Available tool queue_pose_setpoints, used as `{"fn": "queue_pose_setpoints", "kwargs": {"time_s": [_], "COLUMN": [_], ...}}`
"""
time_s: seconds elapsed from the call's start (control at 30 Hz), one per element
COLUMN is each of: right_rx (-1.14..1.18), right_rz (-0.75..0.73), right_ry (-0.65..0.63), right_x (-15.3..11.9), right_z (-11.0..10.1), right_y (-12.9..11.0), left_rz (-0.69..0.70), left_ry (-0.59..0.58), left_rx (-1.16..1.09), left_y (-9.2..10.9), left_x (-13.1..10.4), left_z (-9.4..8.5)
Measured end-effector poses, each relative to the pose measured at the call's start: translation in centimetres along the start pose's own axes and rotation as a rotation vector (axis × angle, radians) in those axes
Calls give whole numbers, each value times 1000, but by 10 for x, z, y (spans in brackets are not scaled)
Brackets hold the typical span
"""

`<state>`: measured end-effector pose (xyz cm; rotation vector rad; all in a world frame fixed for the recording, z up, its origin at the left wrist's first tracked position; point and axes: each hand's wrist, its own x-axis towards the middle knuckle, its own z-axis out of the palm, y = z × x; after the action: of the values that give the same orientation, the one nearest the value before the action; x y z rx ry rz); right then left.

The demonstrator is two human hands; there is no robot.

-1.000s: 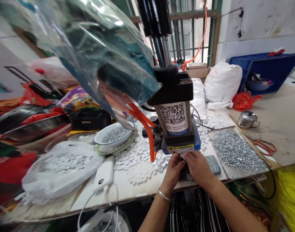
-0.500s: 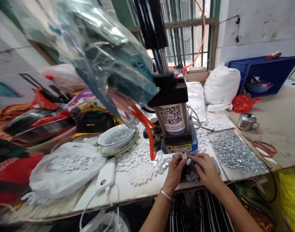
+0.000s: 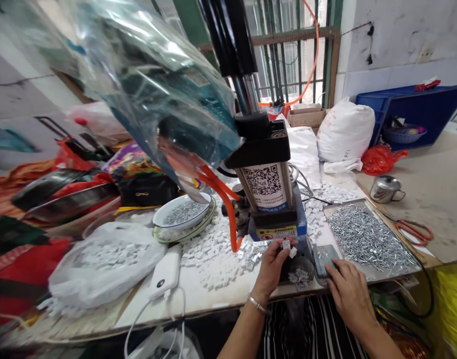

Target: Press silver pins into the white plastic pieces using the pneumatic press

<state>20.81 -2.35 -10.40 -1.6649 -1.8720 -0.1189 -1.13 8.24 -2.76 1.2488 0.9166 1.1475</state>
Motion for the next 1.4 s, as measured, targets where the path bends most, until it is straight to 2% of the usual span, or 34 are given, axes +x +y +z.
{"fn": "queue_pose_setpoints", "kwargs": {"time_s": [0.2,0.37,0.5,0.6,0.73,0.87,0.97,1.07,1.17,1.27,1.4], "right_rx": [110,231,81,-80,-193,-145,-116,-85,-44,22,132], "right_rz": [5,9,108,189,242,239,235,241,261,270,331], "right_ry": [43,117,200,170,118,139,142,156,176,217,277], "right_x": [3,15,24,28,30,28,25,24,26,29,33], "right_z": [2,-11,-15,-8,3,3,1,1,0,-3,-17], "right_y": [1,28,67,87,93,94,97,99,98,96,90], "left_rz": [8,-6,-29,-67,-138,-53,-14,-46,-6,62,110], "left_ry": [-15,22,51,79,98,209,268,211,138,123,109], "left_rx": [15,-11,204,366,268,109,126,234,367,459,504], "left_y": [4,15,24,22,15,18,21,18,11,7,7], "left_x": [0,-4,0,10,18,0,-26,-53,-73,-79,-74], "left_z": [0,-2,-5,-2,4,-1,-7,-7,2,11,20]}}
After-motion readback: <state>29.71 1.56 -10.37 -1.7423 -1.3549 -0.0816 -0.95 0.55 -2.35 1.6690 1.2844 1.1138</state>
